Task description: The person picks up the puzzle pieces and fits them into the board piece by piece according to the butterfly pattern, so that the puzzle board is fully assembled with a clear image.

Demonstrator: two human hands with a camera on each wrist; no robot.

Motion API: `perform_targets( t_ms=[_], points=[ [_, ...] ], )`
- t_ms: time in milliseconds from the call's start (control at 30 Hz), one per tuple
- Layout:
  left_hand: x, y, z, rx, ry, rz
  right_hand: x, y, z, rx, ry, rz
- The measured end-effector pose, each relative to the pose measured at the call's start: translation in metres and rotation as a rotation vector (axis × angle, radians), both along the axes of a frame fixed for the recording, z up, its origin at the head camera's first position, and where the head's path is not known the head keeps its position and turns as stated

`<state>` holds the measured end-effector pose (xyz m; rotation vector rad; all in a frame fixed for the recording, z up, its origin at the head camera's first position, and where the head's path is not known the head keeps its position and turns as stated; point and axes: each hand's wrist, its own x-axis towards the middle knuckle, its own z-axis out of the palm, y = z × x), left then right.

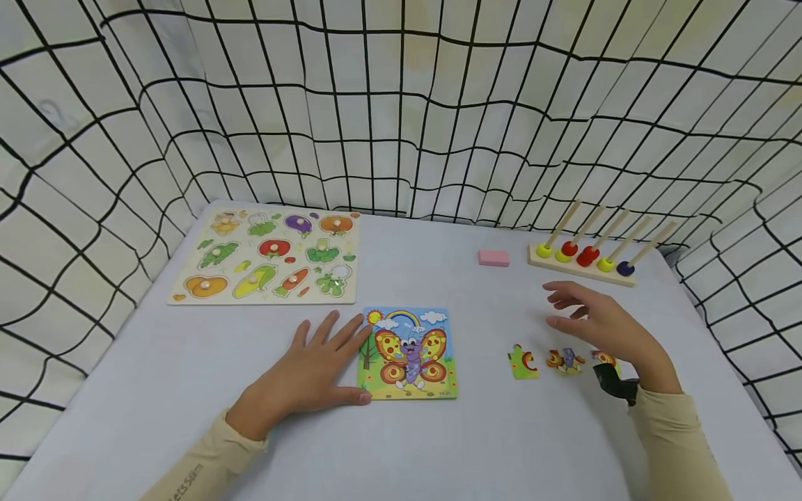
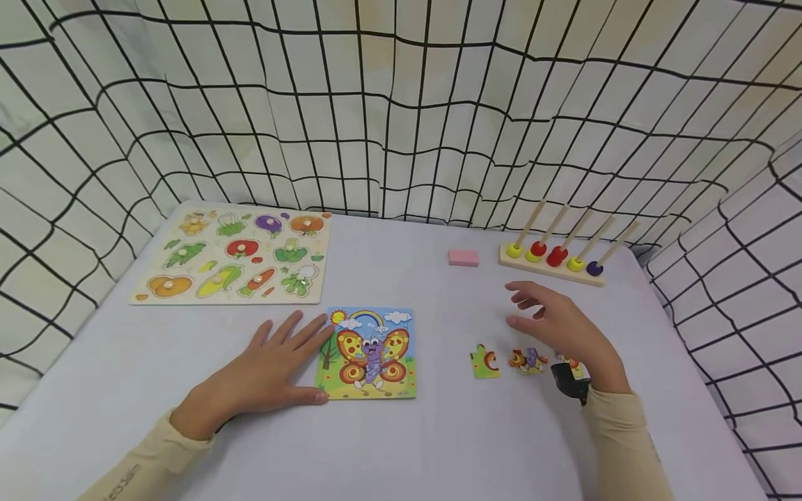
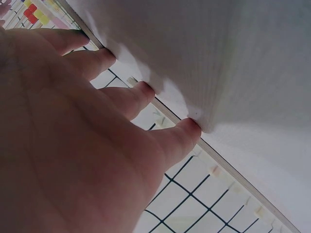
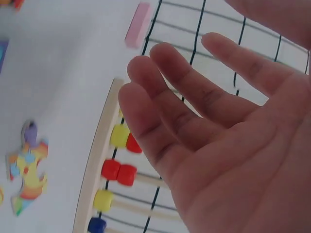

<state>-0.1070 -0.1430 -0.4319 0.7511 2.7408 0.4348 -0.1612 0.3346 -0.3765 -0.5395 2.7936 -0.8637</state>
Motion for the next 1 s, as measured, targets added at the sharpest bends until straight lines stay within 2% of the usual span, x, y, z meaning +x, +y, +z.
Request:
perform_targets(
  t_ms=[200,667,1000],
  points=[
    [0.001,-0.001,-0.002,-0.001,0.005,0.007,-0.003,0.017,-0.003,0.041,-0.049,-0.049],
    [0.001,0.001,-0.002,-0.002,0.005,0.005,-0.005,0.056,-0.018,0.047,-0.167,-0.124],
    [0.0,0.001,-0.001,-0.005,0.008,0.002,-0.006,0.071,-0.031,0.052,-0.139,-0.091]
  ],
)
